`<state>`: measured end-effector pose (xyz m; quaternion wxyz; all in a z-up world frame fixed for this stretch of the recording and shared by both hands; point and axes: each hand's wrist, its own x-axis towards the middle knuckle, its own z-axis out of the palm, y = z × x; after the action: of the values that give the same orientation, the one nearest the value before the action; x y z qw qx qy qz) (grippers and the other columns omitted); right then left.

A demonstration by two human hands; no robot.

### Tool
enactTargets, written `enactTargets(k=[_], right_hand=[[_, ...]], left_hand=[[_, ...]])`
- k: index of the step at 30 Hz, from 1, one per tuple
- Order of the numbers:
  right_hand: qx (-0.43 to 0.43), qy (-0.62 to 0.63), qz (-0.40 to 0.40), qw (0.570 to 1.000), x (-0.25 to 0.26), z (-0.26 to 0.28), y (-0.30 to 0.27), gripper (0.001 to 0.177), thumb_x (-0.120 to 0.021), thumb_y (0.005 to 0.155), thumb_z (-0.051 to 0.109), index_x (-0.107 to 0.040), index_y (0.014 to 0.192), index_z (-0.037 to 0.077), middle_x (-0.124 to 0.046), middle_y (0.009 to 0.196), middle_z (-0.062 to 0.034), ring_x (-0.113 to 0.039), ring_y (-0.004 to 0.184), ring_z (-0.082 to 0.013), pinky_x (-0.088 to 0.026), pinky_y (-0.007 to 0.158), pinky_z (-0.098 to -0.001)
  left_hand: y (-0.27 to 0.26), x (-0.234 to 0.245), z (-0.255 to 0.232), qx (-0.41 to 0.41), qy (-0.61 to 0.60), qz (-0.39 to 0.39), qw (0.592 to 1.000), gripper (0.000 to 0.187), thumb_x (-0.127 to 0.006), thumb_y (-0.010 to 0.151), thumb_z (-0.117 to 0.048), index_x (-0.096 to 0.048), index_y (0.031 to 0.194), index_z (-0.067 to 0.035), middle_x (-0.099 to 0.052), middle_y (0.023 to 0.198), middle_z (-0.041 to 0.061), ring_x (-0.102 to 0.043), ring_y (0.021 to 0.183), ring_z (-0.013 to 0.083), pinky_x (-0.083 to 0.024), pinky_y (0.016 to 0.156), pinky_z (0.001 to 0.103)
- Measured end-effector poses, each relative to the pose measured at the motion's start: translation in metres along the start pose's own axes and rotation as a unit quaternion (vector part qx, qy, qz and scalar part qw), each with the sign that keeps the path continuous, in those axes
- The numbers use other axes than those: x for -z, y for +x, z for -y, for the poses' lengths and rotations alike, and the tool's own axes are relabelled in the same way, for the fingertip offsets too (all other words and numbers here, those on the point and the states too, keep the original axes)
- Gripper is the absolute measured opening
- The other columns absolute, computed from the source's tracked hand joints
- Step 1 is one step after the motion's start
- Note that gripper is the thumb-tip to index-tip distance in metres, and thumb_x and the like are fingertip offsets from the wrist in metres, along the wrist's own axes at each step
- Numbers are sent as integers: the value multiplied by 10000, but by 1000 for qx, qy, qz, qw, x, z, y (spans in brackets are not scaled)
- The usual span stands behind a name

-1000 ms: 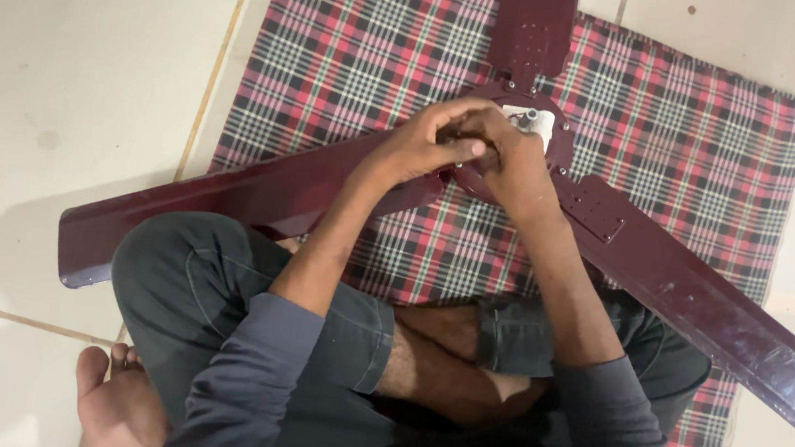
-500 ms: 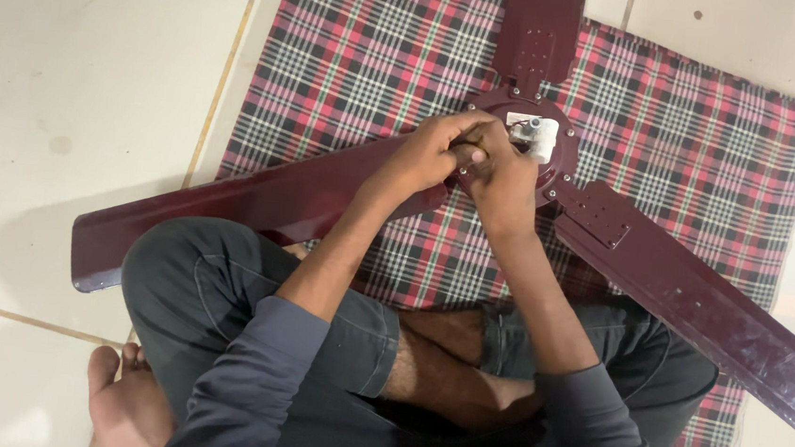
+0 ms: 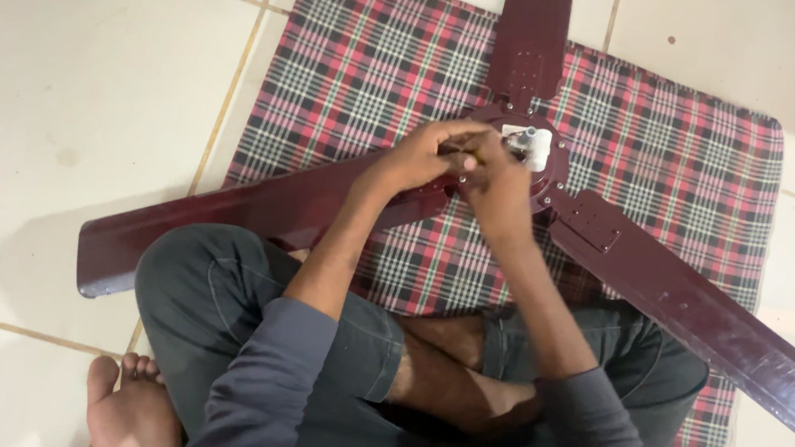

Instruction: The person sits on a mat and assembles a ceiling fan by attaching its blades to the central motor housing. Using a screwdriver, they secure each blade with screws, tightening them one by one until all blades are attached.

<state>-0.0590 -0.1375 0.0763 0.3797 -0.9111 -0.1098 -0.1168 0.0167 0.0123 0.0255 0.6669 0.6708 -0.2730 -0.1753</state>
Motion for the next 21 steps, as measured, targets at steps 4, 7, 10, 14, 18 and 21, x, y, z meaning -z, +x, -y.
enactTargets(k=[4, 7, 10, 14, 18, 21], right_hand=[[1, 41, -63, 997, 9, -12, 10, 223, -684, 952, -90, -564, 1095, 32, -767, 962, -123, -783, 874, -212, -630, 731, -313], [11, 98, -78, 992, 9, -18, 27, 247, -638, 990, -105, -499, 1154, 17, -772, 994, -117, -775, 931, -205, -626, 778, -302], [14, 80, -68, 994, 0, -25, 33, 251, -584, 963, -138, -499, 1135, 24, -772, 986, -118, -786, 982, -204, -635, 800, -294], [1, 69, -50, 996, -8, -32, 38, 226, -594, 974, -125, -490, 1108, 24, -768, 943, -102, -785, 950, -197, -632, 788, -291], [-16, 39, -22, 999, -8, -32, 37, 203, -612, 997, -90, -476, 1098, 21, -754, 907, -86, -784, 928, -187, -638, 773, -283], [-27, 39, -22, 999, -5, -30, 38, 243, -601, 928, -118, -478, 1094, 10, -756, 907, -95, -783, 920, -195, -630, 762, -295]], left_hand=[[-9, 12, -9, 113, 108, -107, 982, 419, -721, 920, -156, -655, 1333, -175, -735, 1263, 32, -734, 1148, 206, -609, 994, 356], [-19, 18, -22, 218, 271, -145, 926, 483, -770, 860, -142, -654, 1328, -161, -698, 1285, 96, -695, 1144, 268, -549, 991, 428], [-25, 15, -23, 264, 286, -106, 915, 422, -737, 912, -220, -684, 1329, -189, -734, 1236, 102, -708, 1122, 280, -538, 1003, 438], [-16, 9, -9, 263, 312, -78, 910, 405, -781, 850, -239, -716, 1247, -188, -730, 1162, 111, -696, 1098, 288, -518, 992, 459], [-8, 7, 11, 234, 355, -97, 900, 369, -826, 862, -264, -723, 1138, -42, -744, 1103, 146, -687, 1098, 315, -517, 996, 465], [-6, 7, 14, 200, 337, -108, 914, 267, -804, 857, -209, -764, 1092, -89, -750, 1103, 117, -688, 1094, 301, -506, 998, 466]])
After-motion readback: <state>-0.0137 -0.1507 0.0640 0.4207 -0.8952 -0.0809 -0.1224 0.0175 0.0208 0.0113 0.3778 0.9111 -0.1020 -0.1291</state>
